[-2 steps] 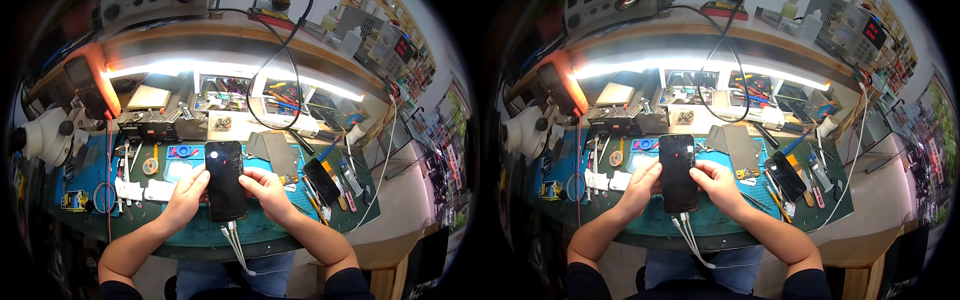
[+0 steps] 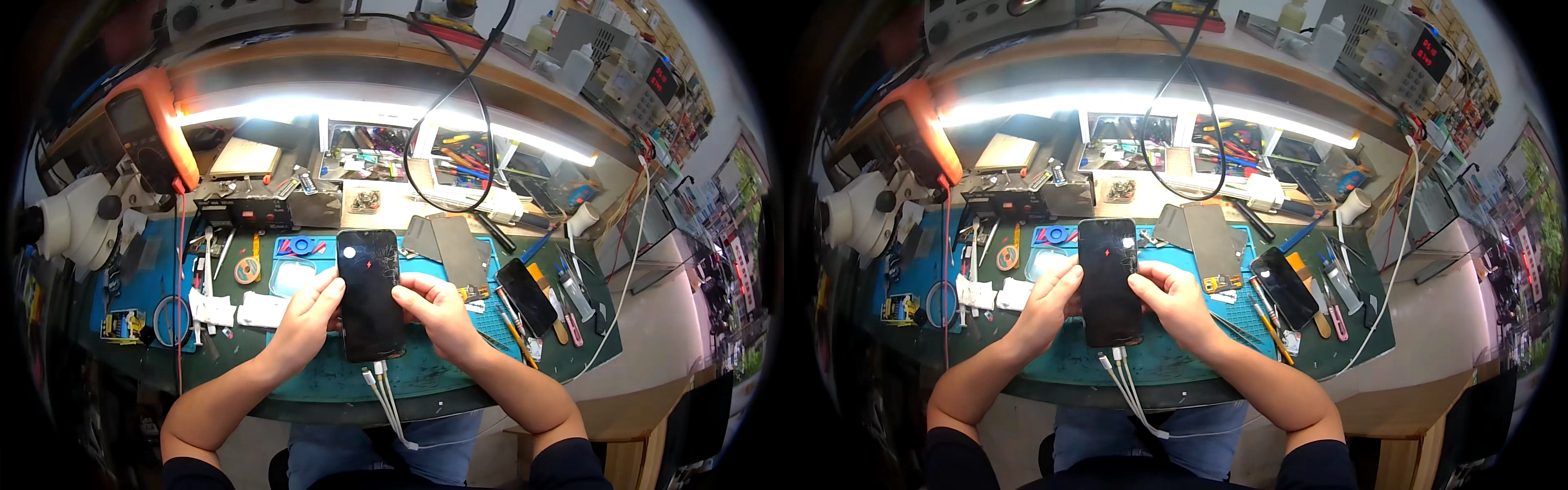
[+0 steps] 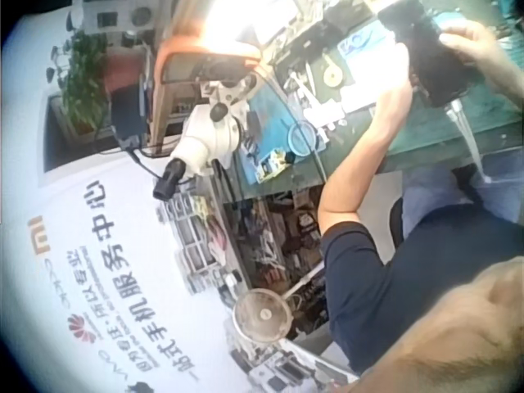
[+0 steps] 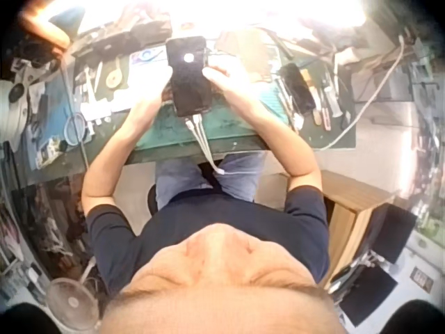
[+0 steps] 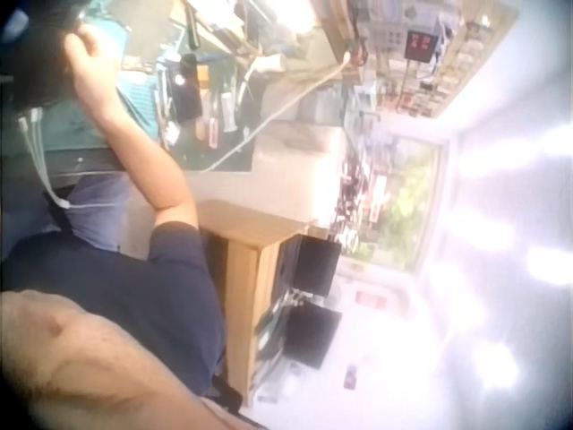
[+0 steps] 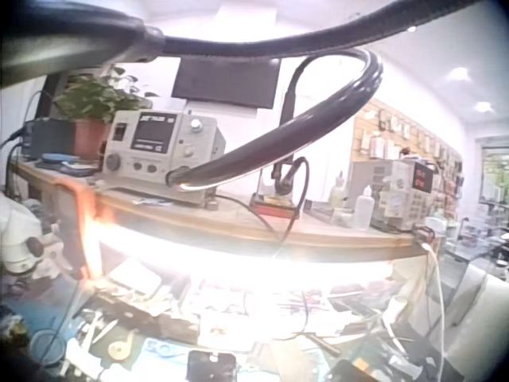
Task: The person disassembles a smartphone, removes the battery, and handles the internal components. They then reassemble the device, using a screwdriver to secure the casing and a plastic tool to pry the screen assembly.
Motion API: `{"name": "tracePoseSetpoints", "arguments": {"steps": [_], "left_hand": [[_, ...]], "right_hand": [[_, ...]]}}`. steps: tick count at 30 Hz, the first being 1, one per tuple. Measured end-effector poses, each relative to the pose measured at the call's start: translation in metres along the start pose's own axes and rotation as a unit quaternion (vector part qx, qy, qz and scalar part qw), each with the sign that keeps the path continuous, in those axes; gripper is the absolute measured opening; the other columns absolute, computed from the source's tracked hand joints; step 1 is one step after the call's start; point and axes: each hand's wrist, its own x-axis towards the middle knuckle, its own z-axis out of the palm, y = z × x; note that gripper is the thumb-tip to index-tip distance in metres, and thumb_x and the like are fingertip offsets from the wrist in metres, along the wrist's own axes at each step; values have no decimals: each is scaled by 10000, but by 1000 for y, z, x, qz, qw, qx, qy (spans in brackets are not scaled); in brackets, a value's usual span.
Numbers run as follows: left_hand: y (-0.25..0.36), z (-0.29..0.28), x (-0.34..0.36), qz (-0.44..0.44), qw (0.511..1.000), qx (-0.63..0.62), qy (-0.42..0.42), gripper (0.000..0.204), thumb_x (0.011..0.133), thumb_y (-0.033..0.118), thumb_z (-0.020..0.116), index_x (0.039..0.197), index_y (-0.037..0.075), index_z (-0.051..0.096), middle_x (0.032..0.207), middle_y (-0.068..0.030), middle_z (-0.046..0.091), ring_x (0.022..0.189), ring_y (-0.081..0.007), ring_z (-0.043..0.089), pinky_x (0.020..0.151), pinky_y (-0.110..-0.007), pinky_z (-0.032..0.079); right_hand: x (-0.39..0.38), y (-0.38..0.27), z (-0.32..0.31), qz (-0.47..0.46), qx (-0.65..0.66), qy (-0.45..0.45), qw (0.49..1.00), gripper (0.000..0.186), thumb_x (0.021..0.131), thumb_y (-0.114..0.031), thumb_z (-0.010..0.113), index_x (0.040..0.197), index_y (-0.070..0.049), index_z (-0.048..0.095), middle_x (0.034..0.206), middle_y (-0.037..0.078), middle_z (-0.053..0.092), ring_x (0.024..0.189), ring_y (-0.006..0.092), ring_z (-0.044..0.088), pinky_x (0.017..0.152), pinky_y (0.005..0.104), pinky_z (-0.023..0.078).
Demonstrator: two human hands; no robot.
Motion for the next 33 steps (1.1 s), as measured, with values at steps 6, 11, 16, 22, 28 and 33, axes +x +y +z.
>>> {"name": "tracePoseSetpoints", "arguments": {"steps": [6, 11, 16, 22, 28, 33], "left_hand": [[1, 3, 1, -1, 1000, -7, 7, 375, 1057, 252, 404, 1376, 67, 473, 1047, 15, 619, 866, -49, 593, 731, -231, 493], [-1, 1, 2, 0, 1000, -11, -7, 380, 1053, 272, 422, 1368, 66, 479, 1045, 24, 615, 865, -39, 579, 712, -215, 475], [-2, -4, 2, -14, 999, 51, -4, 403, 1053, 269, 418, 1397, 61, 452, 1170, -33, 625, 999, -105, 629, 833, -272, 512], [-1, 3, 3, 30, 999, 35, -27, 397, 1013, 194, 519, 1358, 8, 454, 1141, -43, 634, 985, -73, 593, 817, -246, 499], [-2, 3, 4, 48, 998, 13, -30, 432, 983, 110, 561, 1366, -35, 421, 1163, -104, 646, 1026, -124, 623, 874, -274, 514], [3, 1, 3, 32, 999, 22, 4, 414, 993, 160, 555, 1356, -7, 447, 1120, -72, 666, 948, -84, 628, 758, -224, 507]], "right_hand": [[0, 1, -1, 7, -4, 7, 1000, 234, 969, -162, 583, 1130, -7, 654, 1007, 24, 683, 874, 79, 619, 777, 249, 496], [1, 2, -2, 6, -9, 4, 1000, 235, 969, -160, 580, 1130, -5, 654, 1006, 23, 685, 869, 77, 617, 769, 243, 490], [0, 0, 0, 8, -3, 9, 1000, 231, 969, -161, 583, 1123, -7, 657, 1000, 16, 682, 864, 68, 609, 763, 232, 481], [0, 0, 0, 12, -3, 15, 1000, 231, 967, -161, 590, 1126, -9, 659, 998, 7, 679, 859, 57, 598, 750, 220, 468], [0, 2, 2, 5, -8, 46, 999, 313, 962, -153, 608, 1229, 9, 611, 1018, 27, 677, 863, 62, 600, 750, 222, 473], [-1, -2, 3, -13, -6, 59, 998, 386, 964, -125, 598, 1313, 30, 546, 1083, 69, 677, 903, 88, 622, 788, 250, 504]]}}
